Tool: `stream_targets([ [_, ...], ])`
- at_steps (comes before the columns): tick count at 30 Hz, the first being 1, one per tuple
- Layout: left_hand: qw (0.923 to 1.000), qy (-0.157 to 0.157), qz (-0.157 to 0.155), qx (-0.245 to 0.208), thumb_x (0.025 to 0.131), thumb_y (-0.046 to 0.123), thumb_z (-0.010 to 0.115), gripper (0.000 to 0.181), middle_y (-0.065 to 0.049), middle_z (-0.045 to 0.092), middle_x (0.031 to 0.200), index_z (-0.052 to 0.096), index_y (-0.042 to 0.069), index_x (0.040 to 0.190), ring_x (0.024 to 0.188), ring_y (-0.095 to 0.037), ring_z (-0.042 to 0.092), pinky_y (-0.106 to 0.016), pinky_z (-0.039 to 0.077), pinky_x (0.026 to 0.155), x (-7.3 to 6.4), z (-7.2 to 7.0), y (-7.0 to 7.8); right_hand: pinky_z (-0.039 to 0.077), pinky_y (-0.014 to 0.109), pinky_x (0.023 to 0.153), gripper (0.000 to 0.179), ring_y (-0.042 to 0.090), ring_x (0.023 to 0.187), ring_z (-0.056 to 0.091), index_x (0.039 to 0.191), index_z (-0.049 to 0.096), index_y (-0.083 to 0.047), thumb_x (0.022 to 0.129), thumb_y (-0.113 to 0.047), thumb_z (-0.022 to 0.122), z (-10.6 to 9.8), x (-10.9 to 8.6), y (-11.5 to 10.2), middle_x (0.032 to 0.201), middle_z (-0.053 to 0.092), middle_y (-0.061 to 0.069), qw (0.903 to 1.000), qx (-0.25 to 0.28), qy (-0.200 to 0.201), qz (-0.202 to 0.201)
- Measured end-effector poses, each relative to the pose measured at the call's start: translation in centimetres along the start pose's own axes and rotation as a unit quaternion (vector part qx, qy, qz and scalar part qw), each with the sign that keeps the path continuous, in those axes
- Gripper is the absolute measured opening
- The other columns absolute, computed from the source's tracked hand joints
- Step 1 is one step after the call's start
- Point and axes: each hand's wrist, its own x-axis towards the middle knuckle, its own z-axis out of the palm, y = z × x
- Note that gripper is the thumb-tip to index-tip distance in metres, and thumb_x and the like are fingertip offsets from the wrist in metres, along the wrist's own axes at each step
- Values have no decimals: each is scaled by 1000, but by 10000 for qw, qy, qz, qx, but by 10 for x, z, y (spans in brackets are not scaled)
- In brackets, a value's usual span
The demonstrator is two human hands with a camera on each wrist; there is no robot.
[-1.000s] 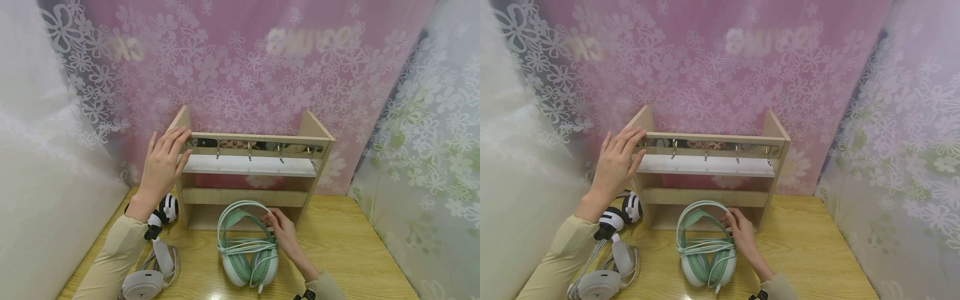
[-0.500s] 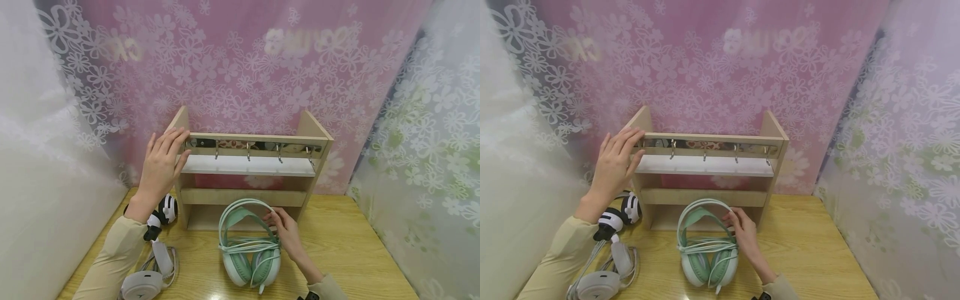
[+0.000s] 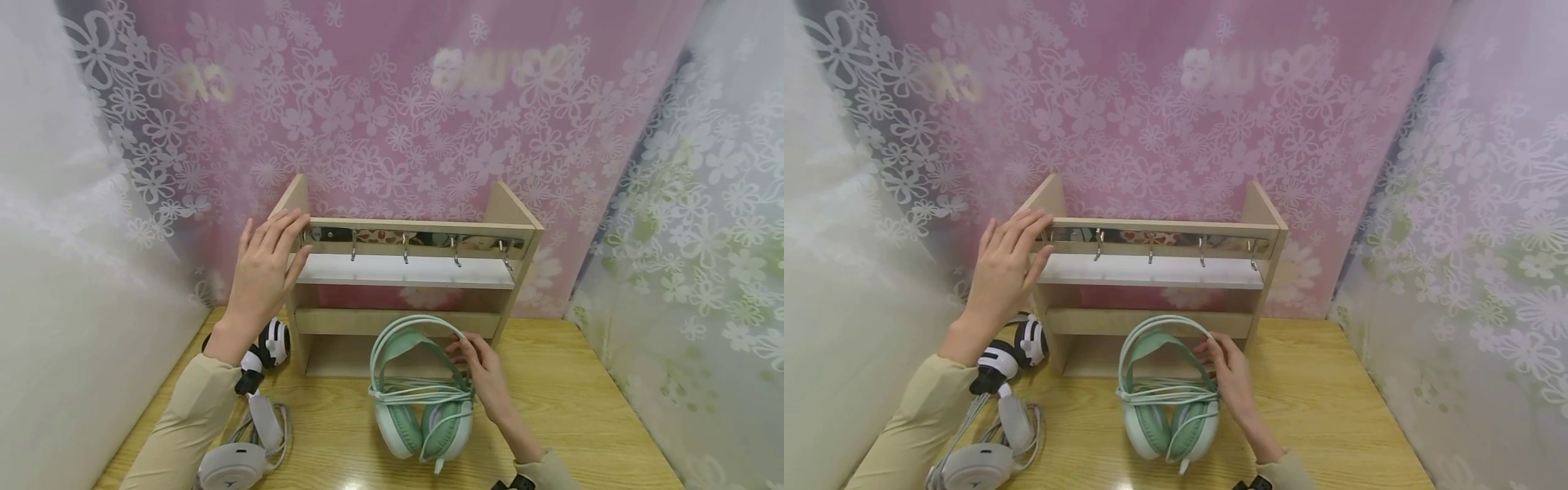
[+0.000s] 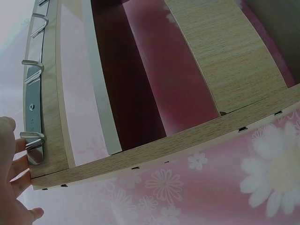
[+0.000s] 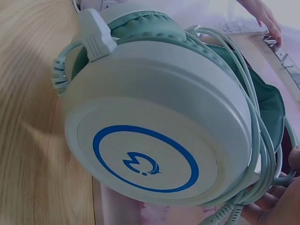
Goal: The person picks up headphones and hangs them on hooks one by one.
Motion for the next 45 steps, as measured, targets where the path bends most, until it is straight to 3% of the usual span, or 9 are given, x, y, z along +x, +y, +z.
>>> stream_targets([
  [8, 10000, 14, -26, -24, 105, 33, 54, 47, -10, 51, 150, 52, 11, 147, 142, -31, 43, -62, 14, 121, -1, 1, 0, 56, 24, 79, 36, 8, 91, 68, 125, 61, 6, 110, -20, 42, -12, 3, -7, 108, 68, 22, 9997, -188, 165, -29],
  [21, 10000, 31, -55, 22, 103, 31, 57, 48, -10, 51, 150, 52, 11, 147, 142, -31, 42, -63, 13, 121, -1, 1, 0, 56, 24, 80, 37, 7, 91, 68, 126, 59, 8, 111, -21, 40, -22, 6, -15, 110, 67, 24, 9993, -308, 180, -70],
  [36, 9999, -59, -101, 24, 103, 32, 57, 49, -9, 50, 152, 51, 12, 148, 142, -31, 42, -63, 12, 121, -1, 0, 1, 56, 24, 69, 46, 3, 90, 68, 129, 57, 10, 111, -29, 41, -41, 9, -24, 100, 69, -7, 9986, -219, 471, 100],
  [45, 9999, -94, -119, -2, 103, 31, 58, 49, -9, 50, 152, 51, 12, 148, 143, -30, 41, -63, 11, 121, -1, -1, 1, 52, 23, 67, 47, 4, 87, 67, 129, 56, 10, 111, -30, 40, -54, 7, -29, 98, 68, -12, 9972, -144, 708, 194],
])
